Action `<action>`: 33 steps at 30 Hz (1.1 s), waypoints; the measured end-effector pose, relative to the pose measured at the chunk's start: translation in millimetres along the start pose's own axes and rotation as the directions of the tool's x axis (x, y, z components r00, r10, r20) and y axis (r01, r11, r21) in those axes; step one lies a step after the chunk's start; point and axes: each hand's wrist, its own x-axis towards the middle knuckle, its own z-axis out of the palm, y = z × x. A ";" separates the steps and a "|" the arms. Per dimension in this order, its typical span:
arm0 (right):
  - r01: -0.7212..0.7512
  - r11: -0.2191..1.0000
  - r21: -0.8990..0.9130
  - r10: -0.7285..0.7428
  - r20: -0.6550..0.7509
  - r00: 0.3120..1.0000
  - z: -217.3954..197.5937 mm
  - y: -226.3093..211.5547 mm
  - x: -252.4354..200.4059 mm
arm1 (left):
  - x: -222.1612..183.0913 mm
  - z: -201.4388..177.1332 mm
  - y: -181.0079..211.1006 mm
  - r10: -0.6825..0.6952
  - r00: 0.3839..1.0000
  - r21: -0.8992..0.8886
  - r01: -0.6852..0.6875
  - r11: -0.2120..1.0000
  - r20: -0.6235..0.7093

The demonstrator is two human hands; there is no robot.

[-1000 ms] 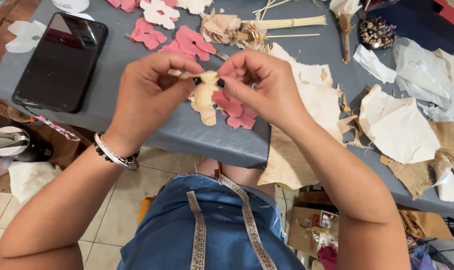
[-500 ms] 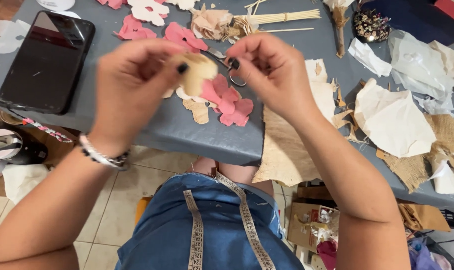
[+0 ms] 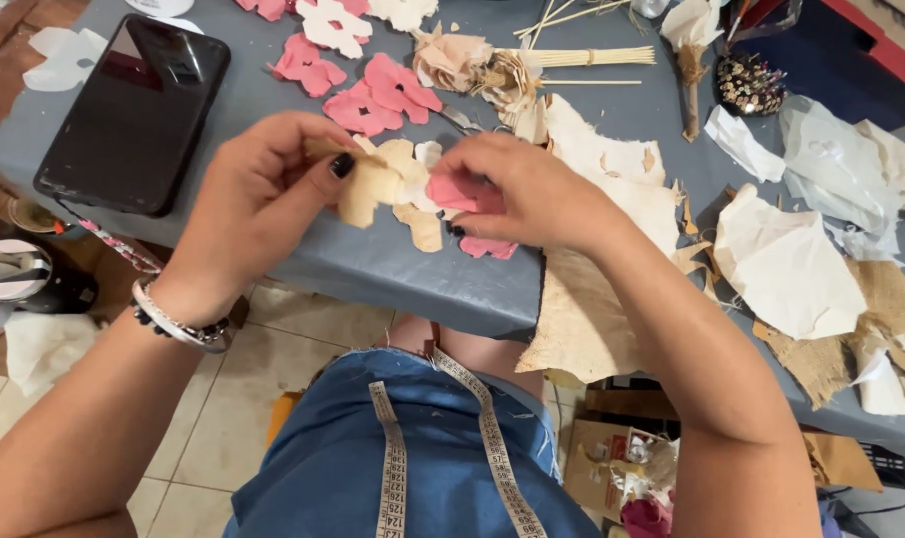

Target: Cutting out decorative flower shapes from fabric scraps using scissors and arranging them on a workspace.

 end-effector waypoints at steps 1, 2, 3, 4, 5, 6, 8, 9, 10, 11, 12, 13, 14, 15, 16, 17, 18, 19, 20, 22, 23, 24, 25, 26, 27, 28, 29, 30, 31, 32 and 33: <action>0.001 1.000 -0.009 -0.001 0.005 1.000 3.9 4.6 -2.8 | 3.0 0.8 -4.2 0.018 0.999 -0.002 -0.018 1.000 0.045; -0.002 1.000 -0.011 0.002 0.008 1.000 -0.1 -3.0 -4.1 | 4.3 2.0 -1.8 0.018 0.999 -0.007 -0.018 1.000 0.045; -0.138 0.988 0.075 0.138 0.002 0.990 -4.0 -10.3 -5.5 | 5.6 3.4 0.5 -0.013 0.997 0.037 0.011 0.999 0.072; -0.270 0.949 0.162 0.272 0.012 0.962 -6.8 -17.8 -7.5 | 5.6 5.3 2.6 -0.050 0.994 0.082 0.042 0.996 0.099; -0.275 0.948 0.162 0.276 0.018 0.961 -6.5 -10.9 -11.2 | 5.3 6.4 0.8 -0.054 0.994 0.076 0.046 0.996 0.099; -0.270 0.948 0.170 0.278 -0.020 0.960 -7.2 -3.6 -14.0 | 6.3 6.7 -0.5 -0.049 0.993 0.034 0.046 0.998 0.110; -0.268 0.947 0.179 0.282 -0.059 0.958 -9.3 0.7 -19.2 | 7.3 6.7 -0.8 -0.045 0.991 -0.011 0.047 0.999 0.125; -0.241 0.924 0.296 0.272 -0.068 0.960 -10.6 -2.2 -21.5 | 7.2 6.3 0.1 -0.065 0.989 0.016 0.063 0.998 0.136; -0.208 0.889 0.408 0.261 -0.079 0.962 -11.9 -5.0 -23.3 | 7.3 5.6 1.1 -0.084 0.986 0.045 0.078 0.996 0.146; -0.209 0.888 0.409 0.263 -0.080 0.961 -13.1 -6.2 -25.5 | 7.6 6.7 0.5 -0.084 0.985 0.045 0.078 0.996 0.148; -0.175 0.930 0.323 0.240 -0.173 0.955 -13.9 -7.3 -27.8 | 7.3 8.0 -0.1 -0.083 0.987 0.036 0.079 0.996 0.140; -0.147 0.962 0.231 0.207 -0.261 0.943 -14.6 -8.4 -30.1 | 6.9 9.3 -0.7 -0.083 0.988 0.027 0.080 0.996 0.131; -0.149 0.961 0.235 0.210 -0.261 0.942 -13.8 -8.5 -31.0 | 6.9 10.3 0.9 -0.086 0.987 0.028 0.083 0.996 0.134; -0.112 0.987 0.113 0.141 -0.289 0.947 -13.2 -8.7 -32.1 | 6.9 11.3 2.6 -0.080 0.991 0.014 0.079 0.997 0.111; -0.076 0.997 -0.014 0.068 -0.309 0.949 -13.5 -8.7 -32.8 | 8.0 12.2 4.5 -0.071 0.994 0.000 0.072 0.997 0.089; -0.078 0.997 -0.012 0.071 -0.311 0.948 -12.6 -7.4 -32.5 | 8.5 12.8 2.5 -0.071 0.993 0.001 0.072 0.997 0.092; -0.015 1.000 -0.019 0.009 -0.267 0.964 -12.2 -6.1 -31.6 | 8.8 13.2 0.7 -0.056 0.996 -0.004 0.057 0.998 0.064; 0.049 0.999 -0.022 -0.052 -0.222 0.974 -11.6 -4.9 -30.8 | 8.9 13.6 -1.0 -0.042 0.998 -0.008 0.042 0.999 0.036; 0.044 0.999 -0.020 -0.047 -0.223 0.974 -8.4 2.7 -27.6 | 8.8 14.9 -0.7 -0.043 0.998 -0.009 0.044 0.999 0.041; -0.128 0.989 -0.079 0.096 -0.328 0.940 -4.0 17.9 -19.3 | 9.8 16.1 0.9 -0.040 0.999 -0.022 0.041 0.999 0.028; -0.127 0.989 -0.082 0.093 -0.332 0.939 -0.7 31.5 -13.9 | 9.1 17.8 2.0 -0.036 0.999 -0.019 0.036 0.999 0.028; -0.168 0.978 -0.119 0.125 -0.308 0.943 2.7 44.8 -8.9 | 8.3 19.5 3.2 -0.027 0.999 -0.031 0.028 0.999 0.030; -0.208 0.965 -0.158 0.157 -0.286 0.945 5.9 58.0 -3.7 | 7.6 21.0 4.5 -0.018 0.999 -0.042 0.019 0.999 0.032; -0.208 0.965 -0.160 0.156 -0.291 0.944 4.3 55.0 -2.0 | 6.8 21.3 4.9 -0.012 0.999 -0.039 0.013 0.999 0.034; -0.211 0.972 -0.106 0.169 -0.312 0.935 2.7 51.9 0.0 | 6.0 21.2 5.2 -0.014 1.000 -0.043 0.015 0.999 0.027; -0.210 0.976 -0.052 0.182 -0.329 0.927 1.4 48.8 2.5 | 4.6 21.0 5.2 -0.017 1.000 -0.046 0.018 0.999 0.017; -0.207 0.977 -0.055 0.178 -0.333 0.926 0.2 41.8 2.3 | 5.8 23.7 1.0 -0.012 1.000 -0.044 0.013 0.999 0.016; -0.120 0.993 0.019 0.119 -0.355 0.927 -0.3 34.5 3.1 | 5.8 25.9 -3.4 -0.007 1.000 -0.053 0.007 0.999 -0.008; -0.030 0.995 0.090 0.062 -0.381 0.922 -0.6 27.1 4.0 | 5.8 27.8 -7.7 -0.003 1.000 -0.062 0.001 0.998 -0.031; -0.022 0.996 0.085 0.053 -0.383 0.922 -1.9 13.9 4.3 | 7.1 30.5 -8.4 0.004 0.999 -0.058 -0.006 0.998 -0.038; 0.063 0.928 0.366 0.052 -0.296 0.954 -2.9 1.1 4.3 | 8.5 33.3 -9.4 0.028 0.999 -0.111 -0.032 0.993 -0.038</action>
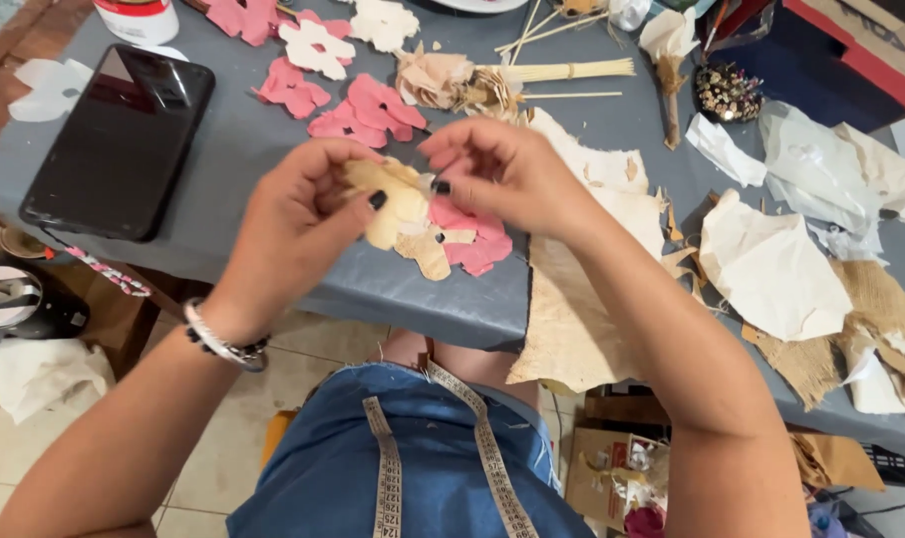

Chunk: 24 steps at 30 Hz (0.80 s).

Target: Cutting out decorative flower shapes from fabric scraps using scissors and arranging them on a workspace.

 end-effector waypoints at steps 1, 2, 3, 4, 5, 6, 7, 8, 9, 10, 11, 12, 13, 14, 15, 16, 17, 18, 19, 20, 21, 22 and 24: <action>-0.043 0.954 0.297 0.016 0.094 0.995 4.8 -12.1 -3.9 | 0.0 4.2 -2.1 0.017 1.000 -0.058 -0.017 0.998 0.008; -0.044 0.954 0.296 0.017 0.093 0.995 6.1 -14.0 -4.6 | 2.2 6.5 0.5 0.017 1.000 -0.059 -0.017 0.998 0.009; -0.047 0.948 0.316 0.017 0.096 0.995 7.2 -16.1 -5.9 | 3.6 9.4 2.9 -0.026 0.999 0.024 0.027 0.999 -0.029; -0.050 0.941 0.335 0.017 0.099 0.995 8.5 -18.2 -7.3 | 5.0 12.4 5.4 -0.066 0.995 0.106 0.073 0.992 -0.071; -0.049 0.942 0.333 0.016 0.101 0.995 9.7 -14.2 -8.9 | 6.8 14.9 3.9 -0.063 0.995 0.104 0.071 0.992 -0.073; -0.044 0.937 0.347 0.026 0.058 0.998 10.7 -10.3 -10.5 | 8.7 17.4 2.7 -0.056 0.993 0.100 0.066 0.993 -0.100; -0.038 0.932 0.362 0.034 0.017 0.999 11.9 -6.4 -11.6 | 10.4 19.6 1.7 -0.048 0.991 0.097 0.061 0.993 -0.128; -0.036 0.932 0.360 0.031 0.019 0.999 14.0 -6.4 -12.1 | 11.4 21.3 -1.2 -0.045 0.990 0.097 0.058 0.994 -0.132; -0.042 0.941 0.336 0.052 -0.020 0.998 16.1 -6.1 -13.4 | 12.8 23.2 -4.2 -0.042 0.989 0.094 0.055 0.994 -0.143; -0.049 0.948 0.313 0.071 -0.060 0.996 18.0 -5.6 -14.7 | 14.5 25.4 -7.2 -0.038 0.987 0.091 0.052 0.994 -0.153; -0.048 0.948 0.313 0.071 -0.063 0.995 18.9 -7.1 -15.5 | 14.6 26.7 -5.6 -0.037 0.988 0.092 0.051 0.994 -0.151; -0.041 0.943 0.331 0.063 -0.055 0.997 19.7 -8.4 -16.3 | 14.9 28.3 -4.1 -0.020 0.991 0.118 0.035 0.992 -0.129; -0.035 0.936 0.350 0.055 -0.048 0.997 20.9 -9.5 -17.8 | 14.4 30.0 -2.8 -0.006 0.994 0.143 0.021 0.990 -0.107; -0.036 0.936 0.351 0.057 -0.050 0.997 20.9 -10.9 -18.4 | 12.8 29.9 -4.0 -0.007 0.995 0.143 0.022 0.989 -0.104; -0.049 0.940 0.338 0.076 -0.066 0.995 20.9 -12.2 -19.1 | 11.4 29.7 -5.1 -0.007 0.996 0.169 0.022 0.985 -0.089; -0.063 0.943 0.325 0.094 -0.083 0.992 21.0 -13.4 -19.6 | 10.1 29.4 -6.4 -0.007 0.997 0.195 0.021 0.981 -0.074; -0.065 0.943 0.328 0.097 -0.083 0.992 21.3 -15.6 -21.1 | 9.8 29.8 -4.2 -0.010 0.997 0.194 0.024 0.981 -0.072; -0.101 0.935 0.340 0.142 -0.098 0.985 21.8 -17.9 -22.6 | 9.5 30.0 -2.1 -0.015 0.998 0.176 0.025 0.984 -0.059; -0.135 0.926 0.351 0.185 -0.111 0.976 22.0 -20.3 -23.6 | 9.4 30.1 0.2 -0.018 0.999 0.157 0.026 0.987 -0.048; -0.137 0.926 0.353 0.186 -0.111 0.976 23.6 -21.0 -23.8 | 8.6 31.5 -2.1 -0.020 0.999 0.157 0.028 0.987 -0.047; -0.120 0.941 0.317 0.171 -0.139 0.975 24.9 -21.8 -23.6 | 8.3 32.6 -4.2 -0.004 0.998 0.182 0.016 0.983 -0.068; -0.104 0.954 0.280 0.155 -0.167 0.974 26.2 -22.6 -23.3 | 8.0 33.7 -6.3 0.013 0.996 0.208 0.005 0.978 -0.088; -0.093 0.946 0.310 0.151 -0.170 0.974 28.0 -20.4 -23.7 | 8.8 34.1 -3.1 0.005 0.995 0.177 0.012 0.984 -0.097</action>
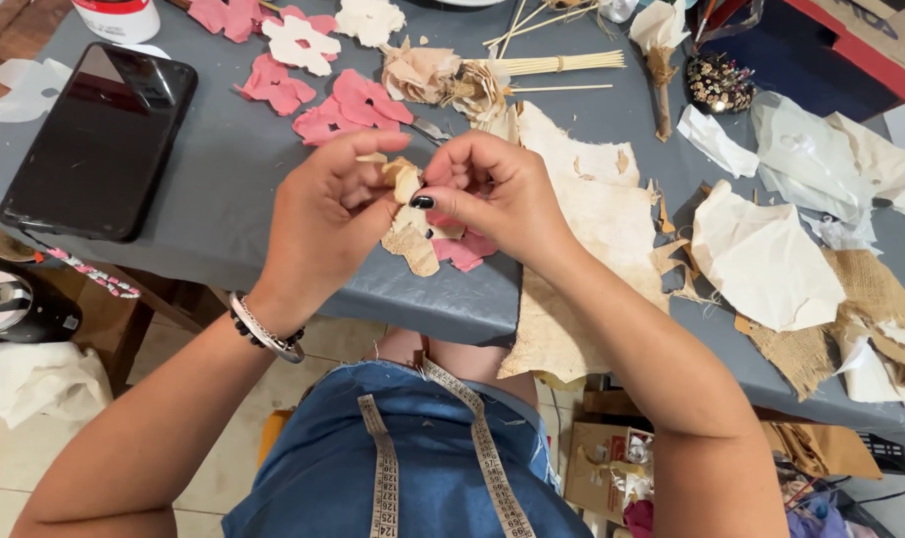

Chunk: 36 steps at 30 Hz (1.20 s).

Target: Cutting out decorative flower shapes from fabric scraps using scissors and arranging them on a workspace.

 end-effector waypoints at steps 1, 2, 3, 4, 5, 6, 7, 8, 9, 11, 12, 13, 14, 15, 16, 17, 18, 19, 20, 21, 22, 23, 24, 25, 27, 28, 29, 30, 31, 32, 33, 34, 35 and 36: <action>0.006 0.999 0.032 -0.006 -0.001 1.000 0.3 1.2 0.0 | 0.8 0.0 1.7 -0.008 1.000 -0.031 0.008 0.999 -0.009; 0.006 0.999 0.032 -0.005 -0.003 1.000 0.3 1.5 -0.2 | 1.1 0.0 0.0 -0.008 1.000 -0.031 0.008 0.999 -0.007; -0.028 0.998 0.063 0.028 0.000 1.000 0.5 2.0 -0.3 | 1.3 0.0 -1.7 -0.016 1.000 -0.034 0.016 0.999 -0.008; -0.062 0.994 0.094 0.062 0.004 0.998 0.8 2.4 -0.3 | 1.4 -0.1 -3.5 -0.024 1.000 -0.037 0.024 0.999 -0.009; -0.061 0.994 0.094 0.061 0.004 0.998 0.2 7.0 -0.1 | 1.0 -0.4 -2.8 -0.024 1.000 -0.036 0.024 0.999 -0.009; -0.049 0.995 0.091 0.049 0.005 0.999 -0.4 11.6 0.1 | 0.6 -0.6 -2.1 -0.028 1.000 -0.045 0.028 0.999 0.000; -0.039 0.995 0.089 0.038 0.007 0.999 -0.7 16.4 -0.1 | -0.2 -0.9 -1.5 -0.034 0.999 -0.054 0.034 0.998 0.009; -0.040 0.995 0.091 0.039 0.007 0.999 0.4 16.6 0.2 | -1.0 -1.7 -0.4 -0.035 0.999 -0.053 0.036 0.998 0.009; -0.048 0.995 0.087 0.050 -0.022 0.998 1.4 16.7 0.0 | -1.9 -2.2 0.5 -0.038 0.999 -0.044 0.038 0.998 0.012; -0.058 0.995 0.084 0.062 -0.054 0.997 2.5 16.9 -0.4 | -3.2 -3.6 4.7 -0.042 0.999 -0.035 0.042 0.998 0.017; -0.028 0.995 0.094 0.033 -0.053 0.998 2.7 16.8 -0.7 | -3.6 -4.6 7.9 -0.015 0.999 -0.109 0.020 0.994 0.049; 0.003 0.995 0.103 0.003 -0.053 0.999 2.8 16.6 -0.8 | -4.0 -5.6 11.2 0.015 0.997 -0.183 0.000 0.983 0.078; 0.002 0.995 0.103 0.004 -0.054 0.999 4.1 16.7 -1.9 | -3.9 -4.7 9.6 0.014 0.997 -0.183 0.001 0.983 0.080; 0.038 0.993 0.115 -0.032 -0.057 0.998 5.3 16.7 -2.8 | -3.8 -3.9 8.1 -0.004 0.995 -0.204 0.024 0.979 0.096; 0.075 0.989 0.126 -0.067 -0.060 0.996 6.6 16.6 -3.6 | -3.8 -3.2 6.6 -0.022 0.993 -0.224 0.047 0.973 0.112; 0.074 0.989 0.127 -0.067 -0.060 0.996 6.3 17.4 -3.9 | -3.5 -2.4 7.8 -0.023 0.993 -0.224 0.048 0.973 0.112; 0.075 0.990 0.117 -0.068 -0.063 0.996 6.0 18.3 -4.3 | -3.2 -1.6 9.1 -0.031 0.994 -0.175 0.050 0.983 0.106; 0.077 0.991 0.108 -0.071 -0.066 0.995 5.6 19.1 -4.2 | -2.7 -1.0 10.4 -0.038 0.994 -0.125 0.051 0.991 0.099; 0.078 0.991 0.108 -0.071 -0.066 0.995 5.3 19.9 -3.7 | -3.5 -0.3 8.2 -0.039 0.994 -0.124 0.051 0.991 0.099; 0.059 0.988 0.145 -0.051 -0.057 0.997 4.9 20.7 -3.6 | -3.9 0.5 6.1 -0.011 0.998 -0.117 0.019 0.993 0.069; 0.039 0.983 0.182 -0.031 -0.048 0.998 4.4 21.5 -3.4 | -4.3 1.4 3.9 0.017 0.999 -0.108 -0.013 0.994 0.039; 0.039 0.983 0.182 -0.031 -0.049 0.998 3.3 22.6 -2.8 | -4.7 1.6 4.9 0.017 0.999 -0.108 -0.012 0.994 0.040; -0.016 0.967 0.253 0.019 -0.009 1.000 2.2 23.7 -2.3 | -5.2 1.7 5.8 0.082 0.996 -0.066 -0.081 0.994 0.015; -0.072 0.945 0.320 0.064 0.034 0.997 1.1 24.8 -1.3 | -5.3 1.7 6.8 0.150 0.989 -0.022 -0.150 0.988 -0.006; -0.083 0.943 0.322 0.067 0.060 0.996 1.3 30.2 -2.0 | -7.9 4.5 4.1 0.162 0.987 0.033 -0.161 0.986 -0.022; -0.095 0.941 0.324 0.070 0.086 0.994 1.3 33.0 -2.4 | -9.1 6.1 2.6 0.173 0.984 0.088 -0.169 0.982 -0.038; -0.095 0.941 0.324 0.072 0.083 0.994 1.3 32.7 -2.1 | -10.3 7.2 0.0 0.173 0.984 0.087 -0.169 0.982 -0.035; -0.043 0.965 0.259 0.022 0.084 0.996 1.5 32.6 -1.7 | -11.4 8.3 -2.6 0.160 0.986 0.176 -0.150 0.973 -0.040; 0.008 0.981 0.192 -0.026 0.091 0.996 1.7 32.5 -1.7 | -13.3 9.5 -5.3 0.145 0.988 0.262 -0.128 0.957 -0.048; 0.005 0.981 0.192 -0.023 0.091 0.996 1.5 31.9 -2.8 | -13.7 10.4 -4.3 0.143 0.989 0.261 -0.126 0.957 -0.047; 0.002 0.975 0.221 -0.025 0.099 0.995 1.1 31.2 -2.7 | -13.2 10.8 -3.2 0.149 0.987 0.247 -0.130 0.960 -0.060; -0.001 0.968 0.249 -0.026 0.106 0.994 0.7 30.3 -2.7 | -12.8 11.2 -1.9 0.155 0.985 0.233 -0.134 0.963 -0.073; 0.000 0.969 0.249 -0.027 0.106 0.994 0.4 31.0 -3.0 | -12.3 10.5 1.5 0.156 0.985 0.233 -0.135 0.963 -0.072; -0.014 0.964 0.267 -0.010 0.090 0.996 0.1 31.8 -3.2 | -11.8 9.7 4.9 0.146 0.987 0.182 -0.133 0.974 -0.064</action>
